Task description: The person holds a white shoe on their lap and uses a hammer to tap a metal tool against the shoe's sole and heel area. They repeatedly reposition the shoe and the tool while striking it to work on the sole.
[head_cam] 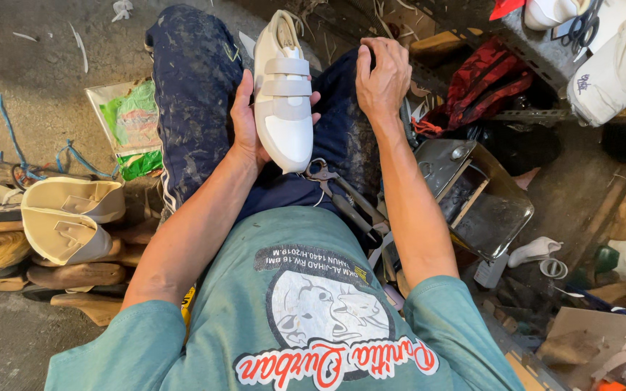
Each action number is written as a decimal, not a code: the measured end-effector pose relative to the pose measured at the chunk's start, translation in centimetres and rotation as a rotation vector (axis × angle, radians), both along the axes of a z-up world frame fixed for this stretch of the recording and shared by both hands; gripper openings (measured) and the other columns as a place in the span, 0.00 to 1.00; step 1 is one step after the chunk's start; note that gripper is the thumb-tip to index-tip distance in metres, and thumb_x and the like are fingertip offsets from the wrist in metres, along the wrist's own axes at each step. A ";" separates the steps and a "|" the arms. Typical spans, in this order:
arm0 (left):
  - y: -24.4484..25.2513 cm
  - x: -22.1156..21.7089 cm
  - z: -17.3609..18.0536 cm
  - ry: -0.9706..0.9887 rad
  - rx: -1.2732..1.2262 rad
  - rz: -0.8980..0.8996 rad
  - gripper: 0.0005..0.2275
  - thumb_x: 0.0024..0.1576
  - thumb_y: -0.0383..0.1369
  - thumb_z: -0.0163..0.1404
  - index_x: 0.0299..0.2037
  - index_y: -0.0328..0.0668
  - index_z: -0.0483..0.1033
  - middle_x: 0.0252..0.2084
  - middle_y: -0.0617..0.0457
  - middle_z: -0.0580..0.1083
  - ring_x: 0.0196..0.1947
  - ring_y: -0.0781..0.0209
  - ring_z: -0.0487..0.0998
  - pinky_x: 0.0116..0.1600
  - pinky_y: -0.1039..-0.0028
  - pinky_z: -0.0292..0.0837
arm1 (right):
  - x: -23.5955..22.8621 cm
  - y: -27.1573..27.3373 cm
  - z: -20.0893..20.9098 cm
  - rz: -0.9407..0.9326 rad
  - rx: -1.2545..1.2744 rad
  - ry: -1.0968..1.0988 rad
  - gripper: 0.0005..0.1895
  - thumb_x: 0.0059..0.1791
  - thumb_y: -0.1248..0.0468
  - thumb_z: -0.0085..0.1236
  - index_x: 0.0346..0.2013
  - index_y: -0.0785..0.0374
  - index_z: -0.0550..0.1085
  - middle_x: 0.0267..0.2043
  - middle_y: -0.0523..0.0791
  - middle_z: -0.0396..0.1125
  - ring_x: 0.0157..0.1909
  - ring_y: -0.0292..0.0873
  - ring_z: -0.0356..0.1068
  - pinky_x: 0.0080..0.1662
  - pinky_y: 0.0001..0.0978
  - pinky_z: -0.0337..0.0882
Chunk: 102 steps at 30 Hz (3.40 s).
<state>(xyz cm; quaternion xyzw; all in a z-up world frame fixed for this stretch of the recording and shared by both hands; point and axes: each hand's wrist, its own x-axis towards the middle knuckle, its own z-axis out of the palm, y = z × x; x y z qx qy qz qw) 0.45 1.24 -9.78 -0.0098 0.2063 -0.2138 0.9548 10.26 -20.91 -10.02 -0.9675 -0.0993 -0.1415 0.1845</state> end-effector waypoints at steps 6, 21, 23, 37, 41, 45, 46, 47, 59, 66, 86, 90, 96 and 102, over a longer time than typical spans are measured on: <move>-0.1 0.0 -0.1 0.015 0.031 -0.001 0.37 0.52 0.59 0.48 0.62 0.33 0.71 0.57 0.38 0.75 0.54 0.36 0.78 0.54 0.44 0.77 | -0.2 0.2 0.6 -0.018 0.016 0.030 0.10 0.52 0.59 0.50 0.42 0.51 0.79 0.45 0.39 0.72 0.48 0.51 0.69 0.45 0.49 0.68; -0.4 0.3 0.3 0.067 0.160 0.018 0.36 0.50 0.58 0.49 0.59 0.32 0.73 0.45 0.32 0.78 0.44 0.38 0.81 0.48 0.43 0.79 | -0.2 -0.1 0.5 -0.010 0.020 0.022 0.10 0.53 0.59 0.50 0.42 0.52 0.79 0.46 0.40 0.72 0.49 0.51 0.69 0.45 0.48 0.68; -0.3 0.2 0.0 0.073 0.143 0.017 0.36 0.50 0.59 0.49 0.59 0.34 0.73 0.47 0.33 0.78 0.45 0.37 0.81 0.49 0.43 0.79 | -0.1 -0.1 0.5 -0.017 0.017 0.027 0.10 0.53 0.59 0.50 0.42 0.51 0.79 0.46 0.40 0.72 0.49 0.50 0.69 0.45 0.48 0.68; -0.3 0.4 0.4 0.116 0.145 0.014 0.36 0.49 0.58 0.50 0.60 0.36 0.73 0.48 0.34 0.78 0.47 0.36 0.81 0.49 0.41 0.78 | -0.3 0.1 1.6 -0.008 0.004 0.025 0.10 0.53 0.58 0.49 0.41 0.51 0.79 0.45 0.40 0.72 0.47 0.50 0.69 0.44 0.47 0.68; -0.1 0.6 1.1 0.133 0.210 0.021 0.35 0.48 0.58 0.50 0.58 0.37 0.74 0.44 0.35 0.79 0.41 0.39 0.81 0.46 0.42 0.79 | -3.9 1.0 6.4 0.233 0.267 -0.140 0.10 0.57 0.72 0.45 0.48 0.67 0.75 0.47 0.51 0.70 0.51 0.52 0.69 0.54 0.42 0.69; -0.1 0.4 0.7 0.122 0.259 0.073 0.33 0.50 0.56 0.50 0.59 0.37 0.73 0.44 0.37 0.79 0.40 0.41 0.81 0.44 0.41 0.81 | -11.8 -1.0 8.9 0.341 0.049 0.145 0.06 0.56 0.66 0.53 0.36 0.65 0.71 0.33 0.48 0.65 0.34 0.45 0.61 0.38 0.38 0.61; 0.0 0.4 0.9 0.128 0.262 0.077 0.33 0.50 0.56 0.50 0.59 0.37 0.73 0.44 0.37 0.79 0.40 0.41 0.81 0.44 0.41 0.81 | -14.2 -1.5 8.3 0.345 0.053 0.151 0.06 0.56 0.66 0.53 0.36 0.65 0.71 0.33 0.48 0.65 0.34 0.45 0.61 0.38 0.38 0.61; 0.1 0.5 1.0 0.117 0.243 0.072 0.34 0.50 0.56 0.50 0.59 0.36 0.73 0.44 0.36 0.79 0.40 0.39 0.81 0.44 0.42 0.81 | -16.5 -2.1 7.8 0.208 -0.090 0.338 0.10 0.56 0.58 0.51 0.36 0.62 0.70 0.33 0.46 0.65 0.34 0.44 0.62 0.34 0.38 0.63; 0.1 0.8 1.4 0.111 0.126 0.014 0.35 0.49 0.57 0.50 0.57 0.33 0.74 0.44 0.35 0.79 0.44 0.40 0.82 0.47 0.46 0.80 | -23.0 -2.8 6.9 0.018 -0.289 0.564 0.17 0.56 0.47 0.48 0.47 0.56 0.70 0.39 0.46 0.73 0.37 0.56 0.73 0.32 0.51 0.69; 0.6 0.3 -0.2 0.100 -0.004 0.042 0.35 0.49 0.58 0.52 0.56 0.34 0.75 0.48 0.37 0.79 0.48 0.39 0.81 0.55 0.41 0.77 | -21.3 -4.7 9.8 -0.205 0.304 0.868 0.14 0.55 0.55 0.49 0.49 0.58 0.75 0.30 0.38 0.67 0.31 0.35 0.62 0.37 0.31 0.64; 3.8 3.1 9.5 -0.589 1.602 -0.129 0.29 0.65 0.36 0.52 0.73 0.41 0.50 0.68 0.36 0.64 0.62 0.48 0.70 0.63 0.62 0.67 | -18.3 -4.3 13.4 -0.085 1.788 1.181 0.30 0.54 0.44 0.49 0.54 0.70 0.68 0.44 0.57 0.63 0.40 0.53 0.66 0.39 0.40 0.69; 1.1 6.0 6.9 -0.652 1.441 -0.332 0.14 0.58 0.39 0.52 0.53 0.47 0.73 0.39 0.62 0.76 0.36 0.73 0.72 0.42 0.80 0.68 | -18.4 -1.2 13.2 -0.364 1.327 1.317 0.23 0.55 0.52 0.46 0.54 0.69 0.72 0.25 0.53 0.70 0.21 0.47 0.71 0.26 0.33 0.71; 2.9 2.3 17.3 -0.811 1.388 0.158 0.16 0.65 0.33 0.51 0.60 0.39 0.64 0.59 0.43 0.73 0.60 0.56 0.75 0.68 0.70 0.70 | -16.4 -0.3 14.0 -0.001 0.467 1.101 0.17 0.51 0.49 0.49 0.48 0.50 0.76 0.22 0.36 0.68 0.30 0.32 0.68 0.41 0.26 0.67; 5.3 2.2 17.4 -0.865 1.426 0.086 0.20 0.64 0.28 0.45 0.67 0.39 0.59 0.67 0.50 0.65 0.68 0.60 0.66 0.72 0.72 0.63 | -10.7 2.9 18.1 0.504 0.427 0.962 0.18 0.57 0.56 0.42 0.55 0.63 0.73 0.48 0.46 0.74 0.46 0.47 0.74 0.50 0.35 0.68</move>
